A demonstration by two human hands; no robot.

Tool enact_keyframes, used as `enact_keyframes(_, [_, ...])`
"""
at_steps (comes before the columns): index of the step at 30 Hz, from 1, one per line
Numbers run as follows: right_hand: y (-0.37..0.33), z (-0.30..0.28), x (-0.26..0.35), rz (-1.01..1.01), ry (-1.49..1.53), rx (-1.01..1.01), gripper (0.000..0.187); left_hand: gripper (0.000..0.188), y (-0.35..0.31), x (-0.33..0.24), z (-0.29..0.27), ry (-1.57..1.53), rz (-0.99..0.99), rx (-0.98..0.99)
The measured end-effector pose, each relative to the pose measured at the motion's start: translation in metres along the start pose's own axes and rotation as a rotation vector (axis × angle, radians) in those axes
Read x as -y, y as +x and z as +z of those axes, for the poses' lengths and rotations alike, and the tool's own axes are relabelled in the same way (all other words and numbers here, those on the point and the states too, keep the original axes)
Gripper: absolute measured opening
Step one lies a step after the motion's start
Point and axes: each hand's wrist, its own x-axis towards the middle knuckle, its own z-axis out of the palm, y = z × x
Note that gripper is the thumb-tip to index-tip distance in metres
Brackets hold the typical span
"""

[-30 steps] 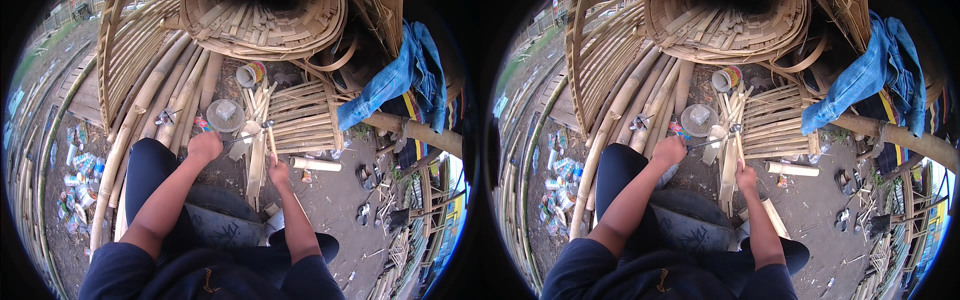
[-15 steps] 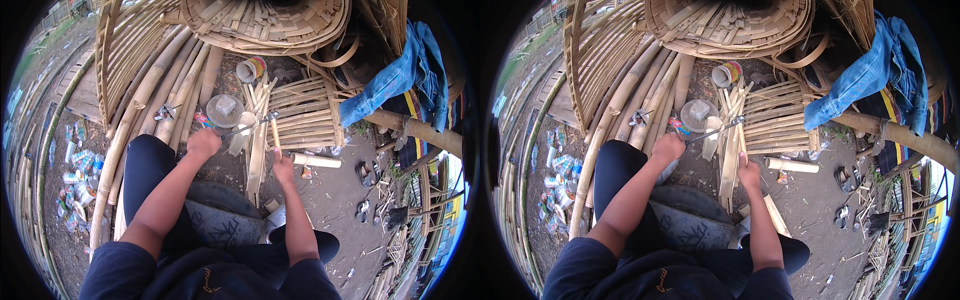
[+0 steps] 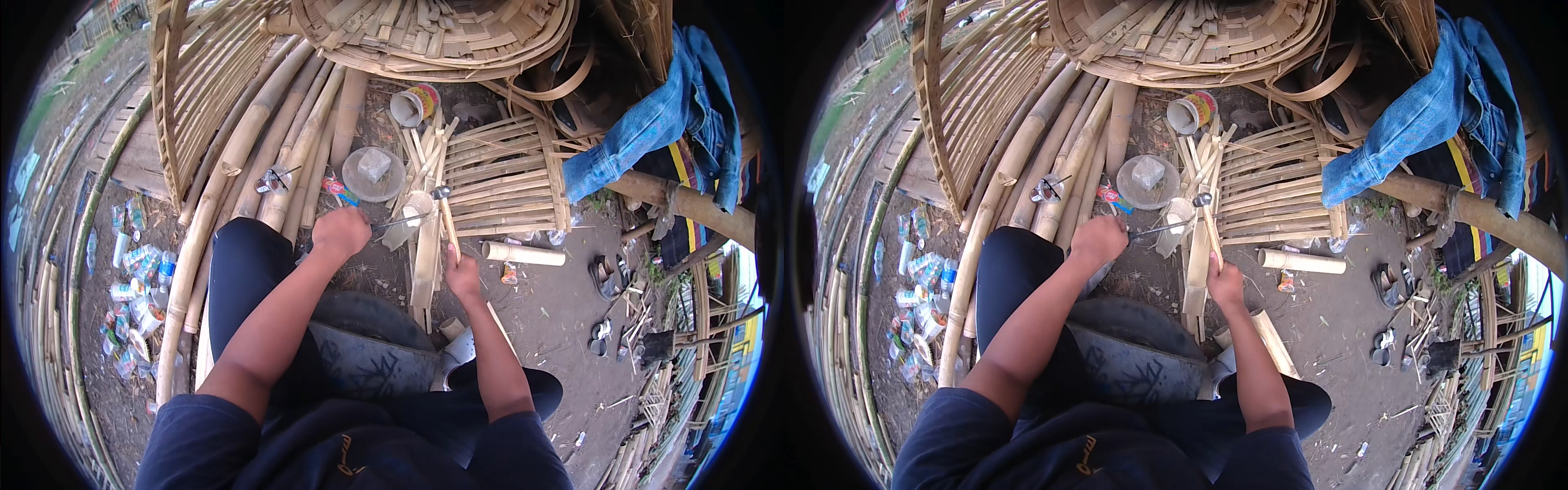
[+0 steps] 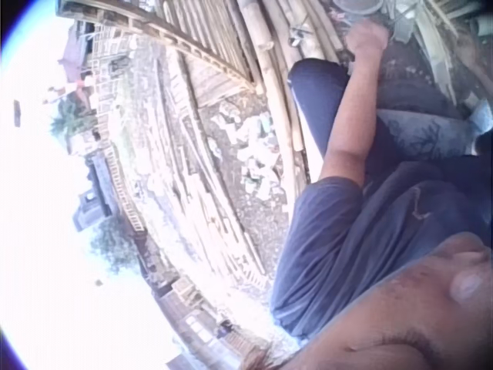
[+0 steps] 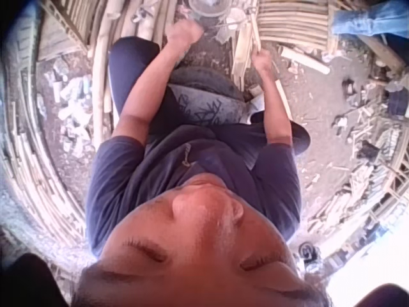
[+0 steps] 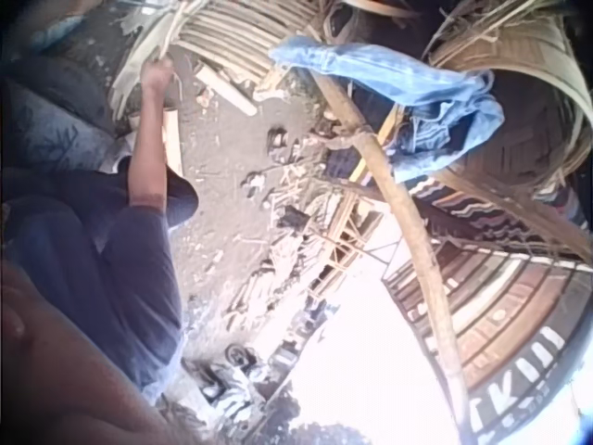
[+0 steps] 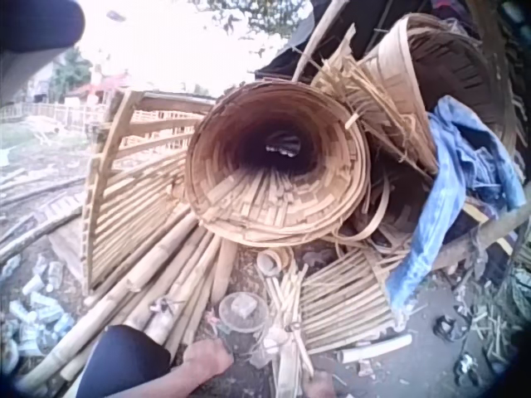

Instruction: The person shapes bamboo strips by hand using a knife and a hammer to split and thin the wood pieces on a workspace filled with bamboo materials.

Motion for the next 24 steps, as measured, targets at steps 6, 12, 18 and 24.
enact_keyframes(6, [-0.011, -0.040, 0.047, 0.075, 0.265, 0.003, 0.057, 0.043, -0.002, 0.012, 0.017, 0.009, -0.079, -0.073])
enact_keyframes(12, [-0.012, -0.037, 0.031, 0.006, 0.181, -0.083, 0.065, 0.045, 0.007, 0.007, 0.026, -0.066, -0.068, -0.078])
enact_keyframes(18, [-0.008, -0.112, 0.099, -0.241, 0.344, -0.278, 0.057, 0.044, 0.008, 0.014, 0.029, -0.031, -0.098, -0.012])
enact_keyframes(24, [-0.008, -0.104, 0.091, -0.487, 0.878, -0.488, 0.054, 0.044, 0.012, 0.022, 0.027, -0.033, -0.077, -0.044])
